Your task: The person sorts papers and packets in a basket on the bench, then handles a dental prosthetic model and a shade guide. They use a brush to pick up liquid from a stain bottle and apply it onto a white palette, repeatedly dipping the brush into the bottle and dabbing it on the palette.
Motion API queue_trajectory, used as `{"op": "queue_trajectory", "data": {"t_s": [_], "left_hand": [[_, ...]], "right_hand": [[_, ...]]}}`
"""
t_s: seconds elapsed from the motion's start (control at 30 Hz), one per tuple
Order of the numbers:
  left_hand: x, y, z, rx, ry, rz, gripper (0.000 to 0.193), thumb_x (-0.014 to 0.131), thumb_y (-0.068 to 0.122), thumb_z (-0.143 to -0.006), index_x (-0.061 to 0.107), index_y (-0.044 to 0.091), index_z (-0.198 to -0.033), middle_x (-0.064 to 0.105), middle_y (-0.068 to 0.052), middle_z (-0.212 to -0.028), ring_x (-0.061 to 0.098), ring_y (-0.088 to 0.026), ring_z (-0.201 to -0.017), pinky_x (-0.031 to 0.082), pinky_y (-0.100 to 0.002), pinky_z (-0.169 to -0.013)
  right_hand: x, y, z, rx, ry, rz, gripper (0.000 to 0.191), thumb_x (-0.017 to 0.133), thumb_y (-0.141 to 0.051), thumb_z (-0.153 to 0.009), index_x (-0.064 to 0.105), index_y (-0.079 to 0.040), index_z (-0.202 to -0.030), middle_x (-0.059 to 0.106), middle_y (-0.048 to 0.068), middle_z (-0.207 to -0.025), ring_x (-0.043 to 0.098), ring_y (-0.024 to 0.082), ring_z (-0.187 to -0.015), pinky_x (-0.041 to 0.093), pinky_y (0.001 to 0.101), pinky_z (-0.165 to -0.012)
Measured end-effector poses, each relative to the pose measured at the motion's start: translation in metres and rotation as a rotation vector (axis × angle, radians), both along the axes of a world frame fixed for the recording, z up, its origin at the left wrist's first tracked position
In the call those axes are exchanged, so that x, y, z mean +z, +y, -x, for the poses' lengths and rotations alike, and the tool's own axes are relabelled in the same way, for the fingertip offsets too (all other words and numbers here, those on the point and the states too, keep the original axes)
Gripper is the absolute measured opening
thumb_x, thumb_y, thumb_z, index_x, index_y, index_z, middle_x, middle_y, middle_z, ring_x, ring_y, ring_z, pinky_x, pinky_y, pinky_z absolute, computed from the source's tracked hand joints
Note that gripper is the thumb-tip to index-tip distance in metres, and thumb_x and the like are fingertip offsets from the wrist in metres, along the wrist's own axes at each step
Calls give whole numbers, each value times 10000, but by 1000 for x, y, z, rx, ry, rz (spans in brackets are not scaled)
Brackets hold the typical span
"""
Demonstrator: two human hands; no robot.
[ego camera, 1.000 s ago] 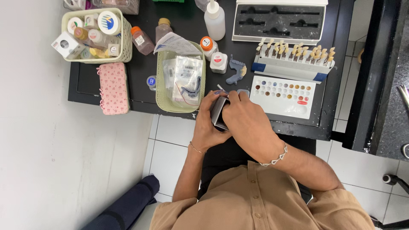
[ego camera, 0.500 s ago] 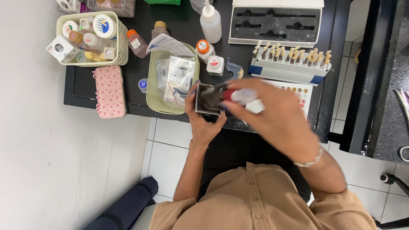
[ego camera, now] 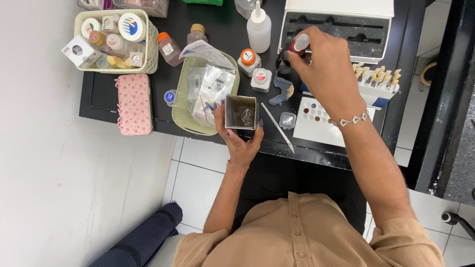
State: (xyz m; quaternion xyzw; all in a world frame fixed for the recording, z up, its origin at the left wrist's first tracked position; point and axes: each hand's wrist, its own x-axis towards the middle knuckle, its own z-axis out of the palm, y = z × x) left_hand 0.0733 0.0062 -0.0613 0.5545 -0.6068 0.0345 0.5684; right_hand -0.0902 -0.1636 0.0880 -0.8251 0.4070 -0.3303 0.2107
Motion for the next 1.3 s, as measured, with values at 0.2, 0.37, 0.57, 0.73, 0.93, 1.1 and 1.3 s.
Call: {"op": "queue_trajectory", "data": {"t_s": [0.2, 0.37, 0.57, 0.73, 0.93, 1.1, 1.3], "left_hand": [[-5, 1, -1, 106, -138, 40, 1197, 797, -4, -917, -19, 452, -1664, -71, -259, -1677, 89, -497, -1585, 273, -596, -1281], [-14, -3, 2, 146, -153, 74, 1181, 805, -51, -903, 54, 478, -1645, -123, -222, -1676, 22, -500, -1594, 257, -593, -1290], [-14, -5, 1, 156, -188, 87, 1173, 817, -36, -885, 62, 450, -1639, -59, -212, -1639, 38, -524, -1572, 266, -638, -1301], [-9, -5, 2, 163, -197, 67, 1082, 827, 6, -873, 143, 390, -1618, -31, -243, -1616, 94, -543, -1539, 268, -648, -1277], [-15, -3, 1, 164, -186, 109, 1016, 822, 40, -877, 178, 367, -1592, -26, -244, -1625, 77, -538, -1550, 270, -620, -1300], [-14, 6, 1, 144, -84, 211, 888, 793, 71, -877, 253, 302, -1544, -14, -247, -1633, 61, -522, -1569, 170, -622, -1308], [16, 14, 7, 254, -67, 212, 888, 839, 208, -834, 272, 233, -1517, 129, -211, -1618, 182, -444, -1529, 264, -576, -1258]], "right_hand": [[-19, -9, -6, 10, 79, 41, 233, 817, -39, -928, 640, 51, -1049, 712, 208, -938, 713, 369, -826, 570, 433, -730], [-27, -15, -11, 29, 70, 34, 232, 821, -38, -906, 653, 42, -1045, 711, 215, -979, 716, 378, -848, 582, 428, -736], [-35, -18, -13, 27, 74, 47, 254, 833, -40, -895, 649, 34, -1053, 706, 213, -983, 711, 389, -876, 585, 435, -746], [-37, -21, -13, 44, 43, 60, 319, 845, -28, -902, 606, 21, -1108, 698, 209, -978, 721, 380, -868, 590, 415, -731], [-26, 1, -6, 39, 0, 61, 684, 880, -43, -863, 478, 14, -1414, 648, 258, -1193, 645, 447, -1092, 542, 492, -893], [-11, 58, 20, 31, -53, 55, 706, 825, -26, -927, 429, -31, -1511, 596, 244, -1386, 606, 427, -1281, 524, 467, -1051], [-22, 118, 36, -35, -99, -58, 476, 754, 3, -921, 576, -30, -1362, 647, 185, -1323, 634, 367, -1252, 523, 449, -1058]]}}
